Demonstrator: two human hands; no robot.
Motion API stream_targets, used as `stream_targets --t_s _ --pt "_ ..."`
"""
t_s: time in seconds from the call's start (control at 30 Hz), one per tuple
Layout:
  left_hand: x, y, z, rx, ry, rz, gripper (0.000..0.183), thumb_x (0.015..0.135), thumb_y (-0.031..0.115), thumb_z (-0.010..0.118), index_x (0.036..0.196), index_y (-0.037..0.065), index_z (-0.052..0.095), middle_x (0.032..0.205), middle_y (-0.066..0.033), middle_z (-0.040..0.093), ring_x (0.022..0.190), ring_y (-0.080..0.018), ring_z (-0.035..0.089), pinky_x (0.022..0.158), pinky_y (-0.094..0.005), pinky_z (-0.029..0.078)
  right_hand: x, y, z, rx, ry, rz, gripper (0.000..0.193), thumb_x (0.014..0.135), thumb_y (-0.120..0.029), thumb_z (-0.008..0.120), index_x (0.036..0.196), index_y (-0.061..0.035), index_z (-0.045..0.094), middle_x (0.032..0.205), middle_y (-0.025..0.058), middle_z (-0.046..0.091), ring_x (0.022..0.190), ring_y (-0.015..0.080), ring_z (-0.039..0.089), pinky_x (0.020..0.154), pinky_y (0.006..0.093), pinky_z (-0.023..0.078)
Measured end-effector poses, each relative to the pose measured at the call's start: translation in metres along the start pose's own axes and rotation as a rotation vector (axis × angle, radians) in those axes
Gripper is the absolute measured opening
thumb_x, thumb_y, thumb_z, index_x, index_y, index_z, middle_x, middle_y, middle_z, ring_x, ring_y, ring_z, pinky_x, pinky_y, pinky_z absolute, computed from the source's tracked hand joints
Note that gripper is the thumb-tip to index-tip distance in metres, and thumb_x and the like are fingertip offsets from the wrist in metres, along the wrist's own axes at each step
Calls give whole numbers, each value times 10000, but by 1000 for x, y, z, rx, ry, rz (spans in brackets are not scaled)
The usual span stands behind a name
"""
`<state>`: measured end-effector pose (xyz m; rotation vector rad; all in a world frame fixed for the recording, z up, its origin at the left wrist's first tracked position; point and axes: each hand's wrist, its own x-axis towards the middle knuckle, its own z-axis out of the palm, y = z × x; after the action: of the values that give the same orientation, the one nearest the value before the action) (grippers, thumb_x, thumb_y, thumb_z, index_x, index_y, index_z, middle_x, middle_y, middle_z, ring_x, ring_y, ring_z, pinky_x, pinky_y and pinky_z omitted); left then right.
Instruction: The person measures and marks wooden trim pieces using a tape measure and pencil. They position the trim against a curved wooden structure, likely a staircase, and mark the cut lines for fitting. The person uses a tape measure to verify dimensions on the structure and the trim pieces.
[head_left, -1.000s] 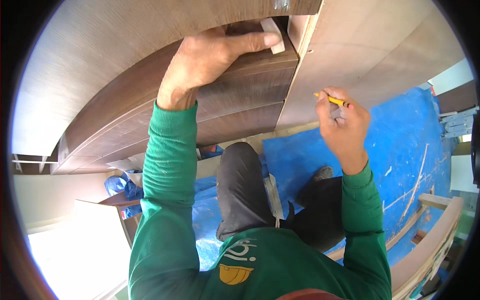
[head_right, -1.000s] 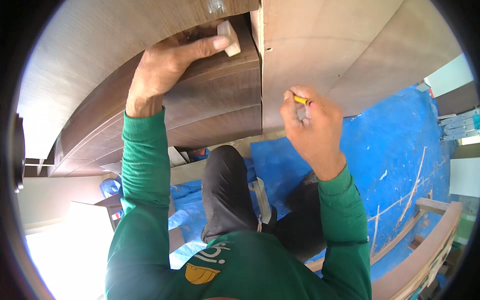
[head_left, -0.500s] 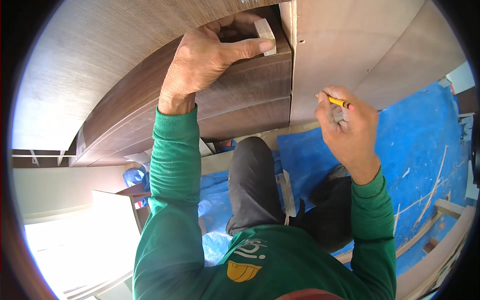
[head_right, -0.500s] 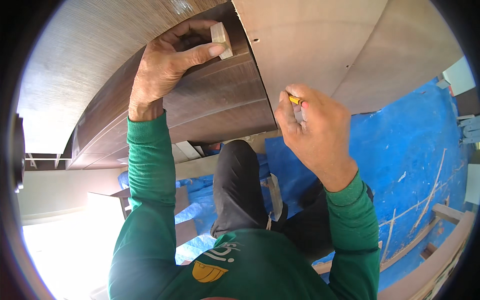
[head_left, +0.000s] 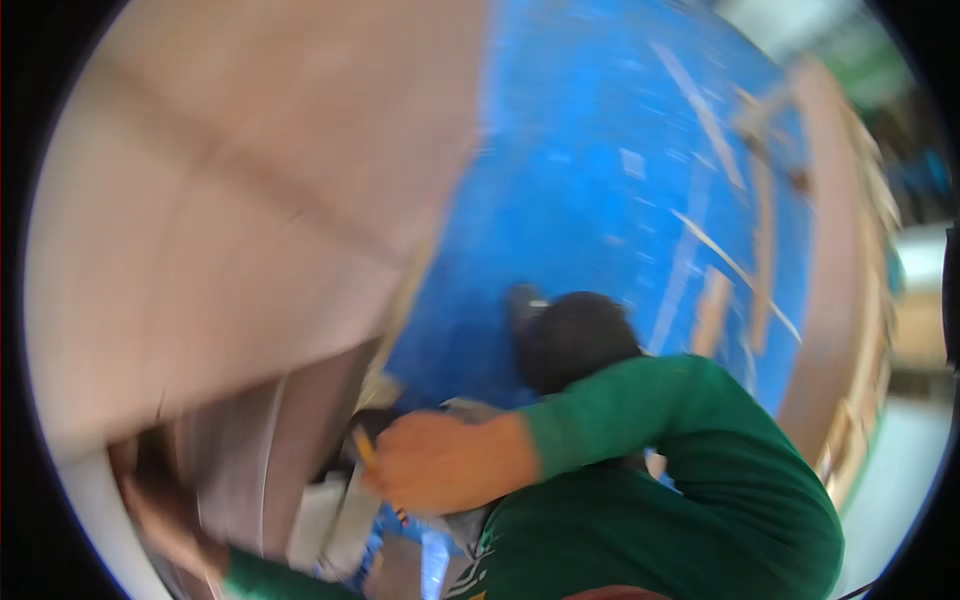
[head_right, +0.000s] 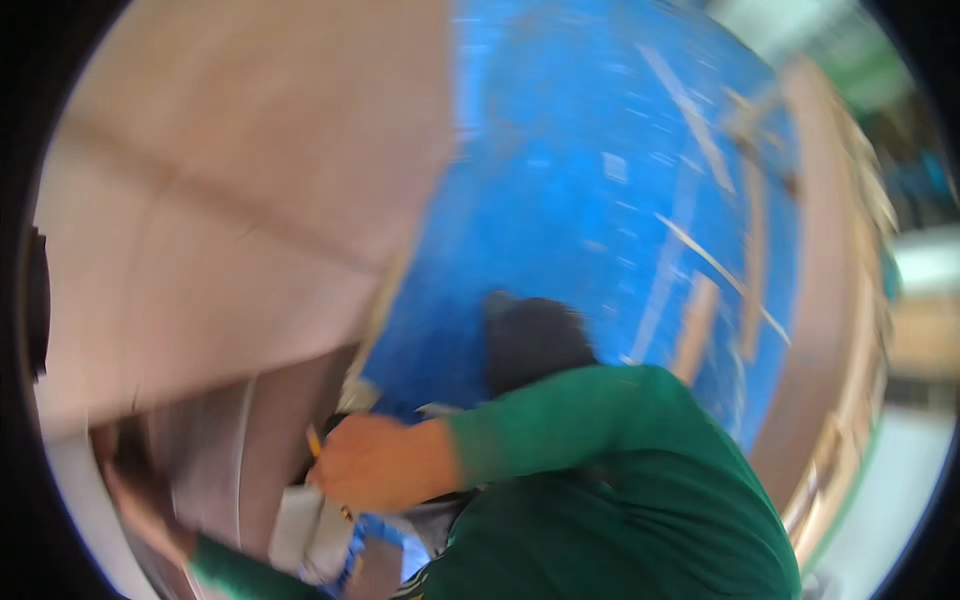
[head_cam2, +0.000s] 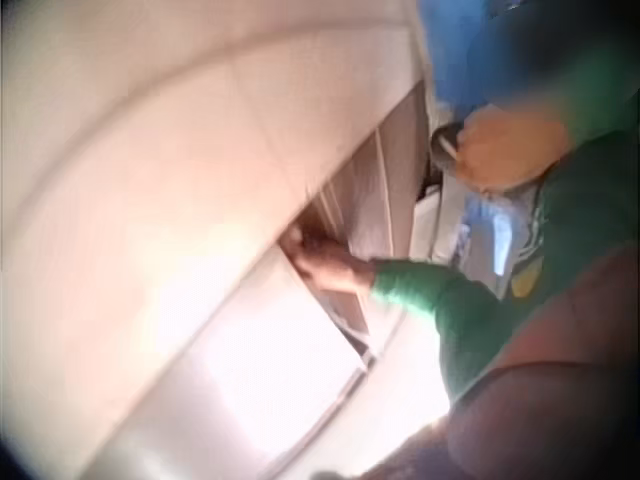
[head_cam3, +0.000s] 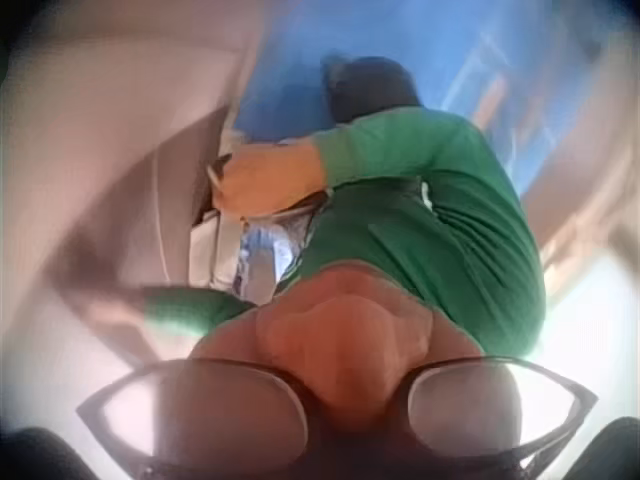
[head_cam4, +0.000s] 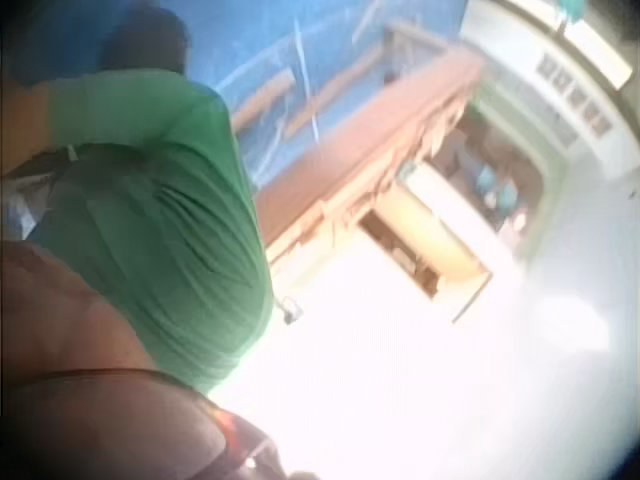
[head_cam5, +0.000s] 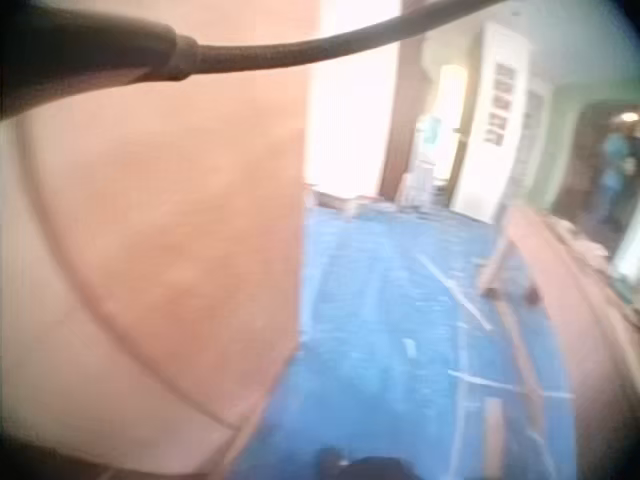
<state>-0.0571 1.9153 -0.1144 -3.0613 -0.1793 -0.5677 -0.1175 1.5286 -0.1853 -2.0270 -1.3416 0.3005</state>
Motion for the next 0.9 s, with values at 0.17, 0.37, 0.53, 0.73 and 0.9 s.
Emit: stream_targets --t_s 0.17,0.37,0.53,0.73,0.9 --pt "48 33 32 29 -124 153 354 1087 239 557 1381 71 661 1296 -208 717 1162 -396 709 980 -517 575 -19 59 17 -79 177 295 202 764 -224 777 665 -75 684 659 104 699 740 359 750 613 516 557" --pt "66 39 18 162 -371 102 382 1106 271 554 1390 29 634 1301 -210 698 1182 -379 694 1019 -514 557 -16 133 51 8 581 728 292 868 -397 767 898 -106 766 886 146 757 891 382 762 765 540 599" --pt "59 34 -26 307 -667 -25 415 1121 298 553 1397 -7 612 1304 -211 683 1200 -365 682 1051 -511 542 -132 -15 -37 369 553 954 317 1008 -403 688 1037 -88 700 883 226 736 880 477 723 779 613 561" --pt "-85 50 -74 -113 -282 -69 552 1065 277 615 1405 -140 491 1307 -292 636 1249 -472 621 1034 -567 525 -244 -175 -108 397 832 1351 370 1043 -422 691 986 -56 701 861 221 749 850 487 724 743 563 557" --pt "-197 188 -190 -962 -689 0 542 925 215 843 1340 -57 625 1116 -169 667 1021 -309 653 921 -478 542 -263 -285 -76 423 818 1461 460 1031 -494 718 1005 -34 721 873 203 764 821 413 753 735 526 575"
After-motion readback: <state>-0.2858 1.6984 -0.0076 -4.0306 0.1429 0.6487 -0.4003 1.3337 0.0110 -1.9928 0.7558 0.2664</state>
